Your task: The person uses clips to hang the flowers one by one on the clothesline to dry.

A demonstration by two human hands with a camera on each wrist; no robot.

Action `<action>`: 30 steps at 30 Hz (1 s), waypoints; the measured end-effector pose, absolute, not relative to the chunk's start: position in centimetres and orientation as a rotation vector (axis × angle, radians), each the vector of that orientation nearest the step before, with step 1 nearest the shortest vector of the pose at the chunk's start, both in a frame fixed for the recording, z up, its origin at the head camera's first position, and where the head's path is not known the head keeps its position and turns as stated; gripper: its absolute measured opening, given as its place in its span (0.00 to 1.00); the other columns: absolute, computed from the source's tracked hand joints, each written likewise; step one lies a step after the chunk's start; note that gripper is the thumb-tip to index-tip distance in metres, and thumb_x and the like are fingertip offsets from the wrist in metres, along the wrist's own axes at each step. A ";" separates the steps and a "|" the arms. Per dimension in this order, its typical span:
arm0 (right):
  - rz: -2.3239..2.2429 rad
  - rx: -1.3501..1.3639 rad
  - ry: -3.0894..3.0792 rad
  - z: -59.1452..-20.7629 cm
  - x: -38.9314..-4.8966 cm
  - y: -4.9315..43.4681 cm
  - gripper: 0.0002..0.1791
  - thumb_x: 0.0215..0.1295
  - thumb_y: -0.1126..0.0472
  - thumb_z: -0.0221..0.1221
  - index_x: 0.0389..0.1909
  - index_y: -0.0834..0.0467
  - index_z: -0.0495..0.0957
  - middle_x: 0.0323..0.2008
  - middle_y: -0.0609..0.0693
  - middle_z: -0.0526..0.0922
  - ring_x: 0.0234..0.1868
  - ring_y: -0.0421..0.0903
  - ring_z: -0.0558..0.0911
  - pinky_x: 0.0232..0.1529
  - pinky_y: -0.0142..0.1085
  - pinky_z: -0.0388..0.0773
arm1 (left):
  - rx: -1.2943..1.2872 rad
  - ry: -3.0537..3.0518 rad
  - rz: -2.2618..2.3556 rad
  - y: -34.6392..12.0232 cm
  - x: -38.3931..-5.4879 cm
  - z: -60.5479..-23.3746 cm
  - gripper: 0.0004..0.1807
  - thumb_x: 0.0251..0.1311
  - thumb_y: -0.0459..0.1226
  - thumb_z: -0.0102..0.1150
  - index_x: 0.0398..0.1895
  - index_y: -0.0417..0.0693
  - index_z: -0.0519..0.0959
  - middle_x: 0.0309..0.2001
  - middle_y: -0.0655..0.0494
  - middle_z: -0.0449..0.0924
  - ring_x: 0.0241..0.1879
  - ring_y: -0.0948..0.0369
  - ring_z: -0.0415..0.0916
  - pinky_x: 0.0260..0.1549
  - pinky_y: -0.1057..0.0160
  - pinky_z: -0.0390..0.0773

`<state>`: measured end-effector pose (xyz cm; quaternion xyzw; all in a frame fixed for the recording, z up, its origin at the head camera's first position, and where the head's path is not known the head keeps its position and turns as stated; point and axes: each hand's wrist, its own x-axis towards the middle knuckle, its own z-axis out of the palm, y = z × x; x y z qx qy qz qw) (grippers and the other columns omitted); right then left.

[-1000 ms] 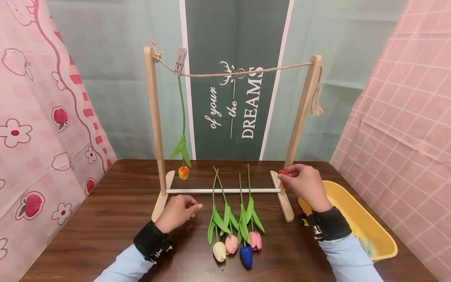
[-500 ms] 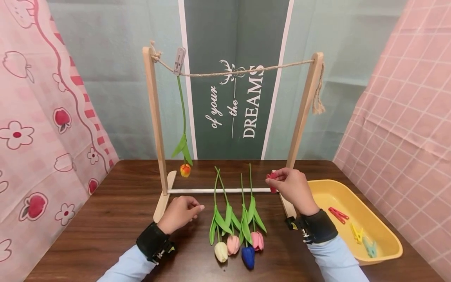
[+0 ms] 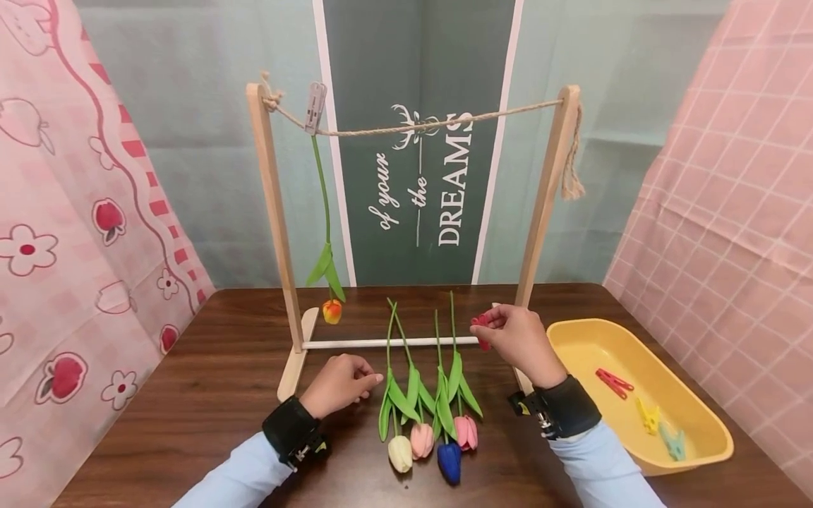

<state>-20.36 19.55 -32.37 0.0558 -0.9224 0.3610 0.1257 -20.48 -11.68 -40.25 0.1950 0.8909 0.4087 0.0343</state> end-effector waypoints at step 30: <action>1.027 0.241 -2.655 -33.1 -20.5 19.2 0.13 0.54 0.59 0.72 0.30 0.63 0.82 0.22 0.49 0.81 0.24 0.44 0.79 0.23 0.37 0.74 | 0.430 2.540 1.174 -8.3 -23.6 -39.9 0.16 0.63 0.35 0.62 0.18 0.35 0.78 0.15 0.50 0.78 0.16 0.59 0.79 0.17 0.62 0.81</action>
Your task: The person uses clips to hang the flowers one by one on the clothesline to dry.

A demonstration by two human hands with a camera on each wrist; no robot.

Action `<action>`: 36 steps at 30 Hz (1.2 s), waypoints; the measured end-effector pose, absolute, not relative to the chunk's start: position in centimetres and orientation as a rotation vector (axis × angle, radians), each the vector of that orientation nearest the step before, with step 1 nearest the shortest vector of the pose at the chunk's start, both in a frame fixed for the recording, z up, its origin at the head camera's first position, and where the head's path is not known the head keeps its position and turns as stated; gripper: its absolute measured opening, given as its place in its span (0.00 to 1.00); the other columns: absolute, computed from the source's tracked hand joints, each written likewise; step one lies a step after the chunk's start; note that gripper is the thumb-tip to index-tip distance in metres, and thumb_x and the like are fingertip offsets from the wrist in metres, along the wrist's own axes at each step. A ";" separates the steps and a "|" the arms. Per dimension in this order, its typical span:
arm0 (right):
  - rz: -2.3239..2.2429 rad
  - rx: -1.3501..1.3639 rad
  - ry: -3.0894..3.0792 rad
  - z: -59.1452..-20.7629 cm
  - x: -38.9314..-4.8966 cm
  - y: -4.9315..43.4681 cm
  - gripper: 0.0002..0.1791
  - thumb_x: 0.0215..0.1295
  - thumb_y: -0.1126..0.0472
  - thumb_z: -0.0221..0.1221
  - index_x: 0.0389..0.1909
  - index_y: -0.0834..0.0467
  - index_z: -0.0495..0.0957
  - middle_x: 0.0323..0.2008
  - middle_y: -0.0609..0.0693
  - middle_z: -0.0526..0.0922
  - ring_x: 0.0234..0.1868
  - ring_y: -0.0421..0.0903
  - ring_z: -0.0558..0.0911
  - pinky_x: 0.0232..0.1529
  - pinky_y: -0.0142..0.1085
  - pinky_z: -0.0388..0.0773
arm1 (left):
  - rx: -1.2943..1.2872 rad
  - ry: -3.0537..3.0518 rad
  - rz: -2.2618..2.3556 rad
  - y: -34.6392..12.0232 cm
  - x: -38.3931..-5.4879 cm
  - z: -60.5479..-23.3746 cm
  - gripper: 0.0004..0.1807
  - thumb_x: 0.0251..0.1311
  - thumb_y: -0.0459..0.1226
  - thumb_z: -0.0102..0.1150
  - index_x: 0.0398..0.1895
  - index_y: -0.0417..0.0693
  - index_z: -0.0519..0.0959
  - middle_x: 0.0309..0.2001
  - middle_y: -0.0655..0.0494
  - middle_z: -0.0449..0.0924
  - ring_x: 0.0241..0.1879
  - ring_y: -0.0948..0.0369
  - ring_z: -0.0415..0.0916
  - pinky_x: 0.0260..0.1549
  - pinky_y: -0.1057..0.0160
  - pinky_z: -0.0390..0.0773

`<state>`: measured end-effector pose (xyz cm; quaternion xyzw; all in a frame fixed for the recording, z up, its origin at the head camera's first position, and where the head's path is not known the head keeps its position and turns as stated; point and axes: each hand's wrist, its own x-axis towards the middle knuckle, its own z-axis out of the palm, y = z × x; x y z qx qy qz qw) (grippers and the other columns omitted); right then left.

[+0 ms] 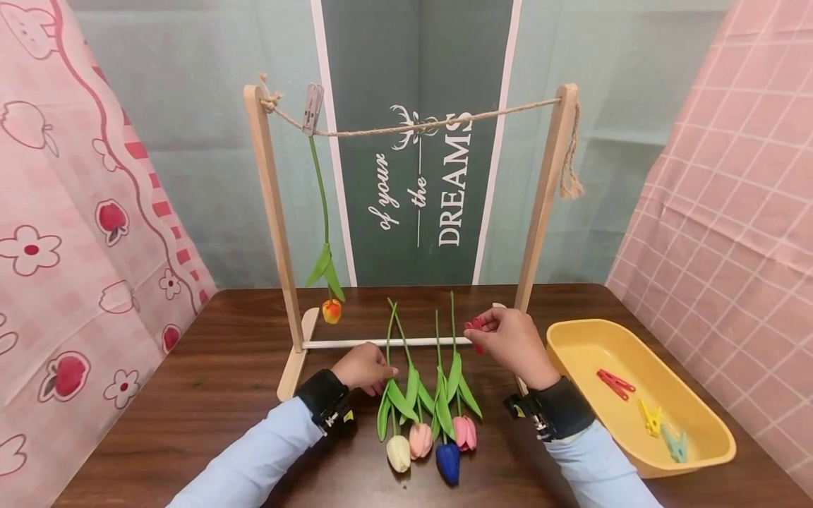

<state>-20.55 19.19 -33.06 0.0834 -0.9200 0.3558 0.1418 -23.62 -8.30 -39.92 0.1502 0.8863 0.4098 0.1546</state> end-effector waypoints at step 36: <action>0.995 0.240 -2.678 -33.2 -20.2 18.3 0.13 0.53 0.58 0.72 0.30 0.64 0.82 0.28 0.51 0.78 0.26 0.45 0.78 0.26 0.37 0.76 | 0.606 2.483 1.432 -10.7 -20.4 -35.4 0.10 0.65 0.31 0.58 0.25 0.37 0.77 0.20 0.47 0.80 0.19 0.55 0.81 0.23 0.49 0.82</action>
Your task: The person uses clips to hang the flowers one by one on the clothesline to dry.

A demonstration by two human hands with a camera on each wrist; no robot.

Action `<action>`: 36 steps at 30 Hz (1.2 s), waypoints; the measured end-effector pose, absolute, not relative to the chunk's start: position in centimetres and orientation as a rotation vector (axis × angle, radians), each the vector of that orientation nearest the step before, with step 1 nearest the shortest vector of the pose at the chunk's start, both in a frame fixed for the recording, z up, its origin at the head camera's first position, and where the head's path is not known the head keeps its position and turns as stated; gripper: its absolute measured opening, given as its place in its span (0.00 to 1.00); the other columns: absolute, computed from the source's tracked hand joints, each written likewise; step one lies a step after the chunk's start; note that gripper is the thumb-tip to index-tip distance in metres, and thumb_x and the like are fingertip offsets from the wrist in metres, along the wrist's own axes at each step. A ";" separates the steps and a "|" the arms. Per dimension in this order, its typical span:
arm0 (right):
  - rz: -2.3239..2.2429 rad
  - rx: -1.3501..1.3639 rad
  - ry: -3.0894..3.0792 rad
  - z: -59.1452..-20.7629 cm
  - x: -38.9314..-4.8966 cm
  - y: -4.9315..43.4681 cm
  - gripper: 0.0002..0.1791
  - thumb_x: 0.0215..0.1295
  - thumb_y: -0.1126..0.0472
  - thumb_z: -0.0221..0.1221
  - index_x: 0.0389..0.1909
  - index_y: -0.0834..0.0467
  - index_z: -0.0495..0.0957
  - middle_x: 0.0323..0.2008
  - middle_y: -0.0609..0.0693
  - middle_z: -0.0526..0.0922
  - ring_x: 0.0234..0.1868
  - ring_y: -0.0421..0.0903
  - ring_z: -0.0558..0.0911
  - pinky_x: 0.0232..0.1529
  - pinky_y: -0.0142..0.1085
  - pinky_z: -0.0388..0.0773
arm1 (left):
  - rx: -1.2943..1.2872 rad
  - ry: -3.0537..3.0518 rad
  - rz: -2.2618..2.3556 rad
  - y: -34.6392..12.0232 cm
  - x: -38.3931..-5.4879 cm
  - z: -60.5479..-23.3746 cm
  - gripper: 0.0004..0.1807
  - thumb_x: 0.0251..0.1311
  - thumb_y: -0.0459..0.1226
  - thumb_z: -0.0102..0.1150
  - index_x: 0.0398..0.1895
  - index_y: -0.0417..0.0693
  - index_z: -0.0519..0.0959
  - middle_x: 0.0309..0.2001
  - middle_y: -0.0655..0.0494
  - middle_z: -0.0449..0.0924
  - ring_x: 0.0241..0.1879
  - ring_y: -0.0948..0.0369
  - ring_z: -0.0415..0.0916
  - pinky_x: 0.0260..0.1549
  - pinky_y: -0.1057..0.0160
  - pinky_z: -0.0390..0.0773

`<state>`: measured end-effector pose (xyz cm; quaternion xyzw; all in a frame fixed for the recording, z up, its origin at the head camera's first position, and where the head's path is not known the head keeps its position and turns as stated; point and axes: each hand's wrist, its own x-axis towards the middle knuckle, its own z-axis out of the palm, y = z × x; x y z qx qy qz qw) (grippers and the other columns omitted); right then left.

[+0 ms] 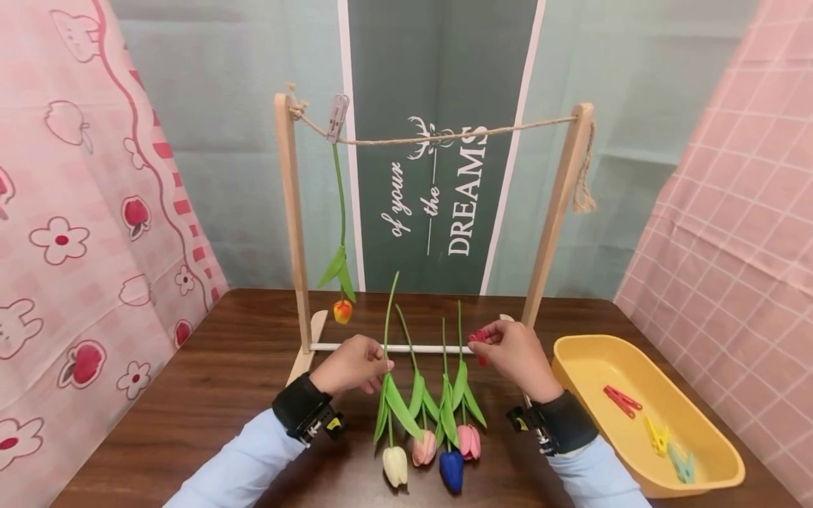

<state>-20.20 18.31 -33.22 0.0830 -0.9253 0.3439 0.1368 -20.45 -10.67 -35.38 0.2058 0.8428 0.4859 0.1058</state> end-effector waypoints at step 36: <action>1.027 0.295 -2.559 -30.9 -19.8 17.6 0.13 0.58 0.60 0.69 0.39 0.64 0.81 0.30 0.51 0.83 0.31 0.47 0.82 0.31 0.38 0.78 | 0.896 3.003 1.376 -10.9 -19.7 -25.6 0.06 0.64 0.34 0.62 0.29 0.45 0.78 0.22 0.57 0.80 0.20 0.62 0.77 0.22 0.63 0.77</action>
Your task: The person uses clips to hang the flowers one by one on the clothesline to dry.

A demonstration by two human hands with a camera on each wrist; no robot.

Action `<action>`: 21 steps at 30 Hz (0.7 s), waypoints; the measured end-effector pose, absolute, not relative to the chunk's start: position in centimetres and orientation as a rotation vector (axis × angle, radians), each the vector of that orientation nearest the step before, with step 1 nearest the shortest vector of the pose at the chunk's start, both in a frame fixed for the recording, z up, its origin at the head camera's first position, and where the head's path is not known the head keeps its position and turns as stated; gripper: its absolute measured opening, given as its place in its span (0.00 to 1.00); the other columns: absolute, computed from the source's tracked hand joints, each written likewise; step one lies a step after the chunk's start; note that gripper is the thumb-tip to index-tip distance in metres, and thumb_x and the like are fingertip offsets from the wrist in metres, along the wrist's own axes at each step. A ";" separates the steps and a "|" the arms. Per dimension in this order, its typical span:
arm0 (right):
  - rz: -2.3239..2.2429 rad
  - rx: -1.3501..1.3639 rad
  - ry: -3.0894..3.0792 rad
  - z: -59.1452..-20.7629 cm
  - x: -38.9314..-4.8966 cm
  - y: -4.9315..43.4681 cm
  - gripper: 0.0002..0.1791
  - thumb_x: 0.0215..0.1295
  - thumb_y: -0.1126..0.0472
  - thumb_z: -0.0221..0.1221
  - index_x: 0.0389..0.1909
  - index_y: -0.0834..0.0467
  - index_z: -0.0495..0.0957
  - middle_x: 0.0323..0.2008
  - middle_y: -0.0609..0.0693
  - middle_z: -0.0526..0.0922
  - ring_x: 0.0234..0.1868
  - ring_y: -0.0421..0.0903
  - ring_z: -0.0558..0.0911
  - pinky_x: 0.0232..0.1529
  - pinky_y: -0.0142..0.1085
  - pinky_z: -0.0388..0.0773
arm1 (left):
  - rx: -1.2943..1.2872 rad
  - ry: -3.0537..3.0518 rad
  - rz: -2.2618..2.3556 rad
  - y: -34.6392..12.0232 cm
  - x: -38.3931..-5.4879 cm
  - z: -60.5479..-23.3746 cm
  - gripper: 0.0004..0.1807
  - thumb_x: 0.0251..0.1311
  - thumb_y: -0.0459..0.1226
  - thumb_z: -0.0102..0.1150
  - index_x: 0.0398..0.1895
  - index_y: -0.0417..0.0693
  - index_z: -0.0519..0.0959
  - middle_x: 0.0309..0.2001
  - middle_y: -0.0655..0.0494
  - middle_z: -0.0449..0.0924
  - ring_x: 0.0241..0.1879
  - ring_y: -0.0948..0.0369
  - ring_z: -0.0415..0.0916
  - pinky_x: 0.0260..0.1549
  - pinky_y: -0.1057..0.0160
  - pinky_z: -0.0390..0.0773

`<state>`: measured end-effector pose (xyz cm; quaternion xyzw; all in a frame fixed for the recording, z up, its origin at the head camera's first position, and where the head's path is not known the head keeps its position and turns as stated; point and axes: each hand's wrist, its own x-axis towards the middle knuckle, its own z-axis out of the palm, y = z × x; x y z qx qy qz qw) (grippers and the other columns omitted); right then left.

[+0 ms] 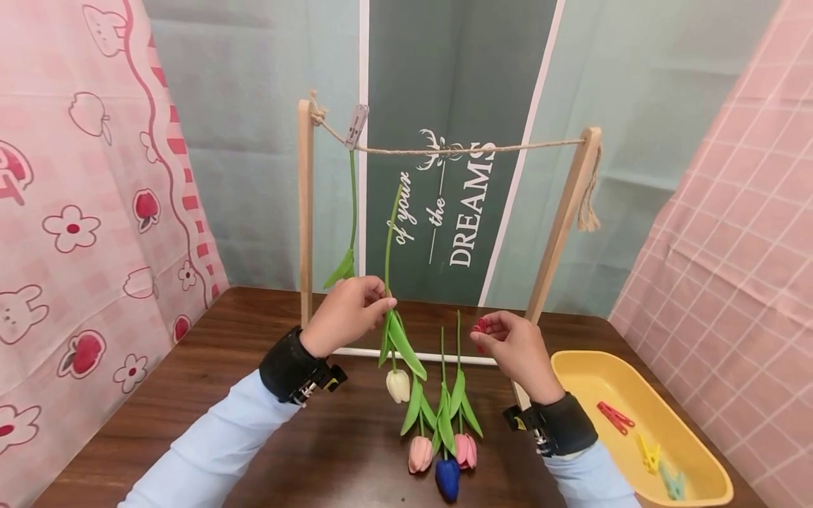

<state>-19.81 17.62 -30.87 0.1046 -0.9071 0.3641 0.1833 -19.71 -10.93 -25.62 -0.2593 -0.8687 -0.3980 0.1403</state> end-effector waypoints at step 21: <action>1.088 0.737 -2.086 -21.0 -20.3 13.2 0.11 0.58 0.64 0.69 0.40 0.61 0.81 0.32 0.50 0.85 0.30 0.40 0.83 0.36 0.27 0.78 | -0.657 -2.393 -1.031 -11.9 -21.1 -23.2 0.08 0.63 0.35 0.63 0.27 0.43 0.78 0.23 0.56 0.78 0.25 0.61 0.75 0.24 0.62 0.75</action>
